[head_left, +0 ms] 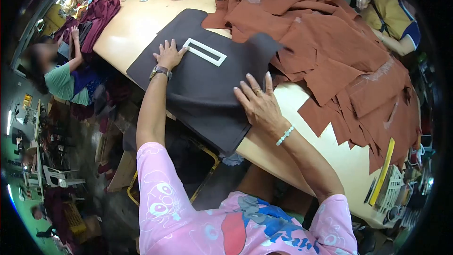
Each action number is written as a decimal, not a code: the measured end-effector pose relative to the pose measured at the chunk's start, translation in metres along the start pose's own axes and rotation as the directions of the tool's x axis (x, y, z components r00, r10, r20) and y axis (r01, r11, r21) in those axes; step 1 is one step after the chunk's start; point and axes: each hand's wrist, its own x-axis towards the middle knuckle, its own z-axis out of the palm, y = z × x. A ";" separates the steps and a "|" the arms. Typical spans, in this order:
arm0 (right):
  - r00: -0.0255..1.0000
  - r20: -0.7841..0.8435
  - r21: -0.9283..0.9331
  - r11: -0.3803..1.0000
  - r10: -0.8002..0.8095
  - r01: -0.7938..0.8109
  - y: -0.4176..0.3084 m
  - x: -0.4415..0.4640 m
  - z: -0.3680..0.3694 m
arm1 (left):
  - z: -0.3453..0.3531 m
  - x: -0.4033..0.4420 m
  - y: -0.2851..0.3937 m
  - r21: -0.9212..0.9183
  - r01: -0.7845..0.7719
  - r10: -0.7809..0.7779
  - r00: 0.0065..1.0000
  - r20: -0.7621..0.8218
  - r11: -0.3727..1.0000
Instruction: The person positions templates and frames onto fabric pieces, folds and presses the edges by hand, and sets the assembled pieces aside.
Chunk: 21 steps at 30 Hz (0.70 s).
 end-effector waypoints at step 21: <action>0.879 -0.277 0.576 0.799 0.388 -0.171 0.001 -0.001 -0.025 | 0.054 -0.106 0.109 -0.030 -0.605 0.535 0.724 -0.435 0.796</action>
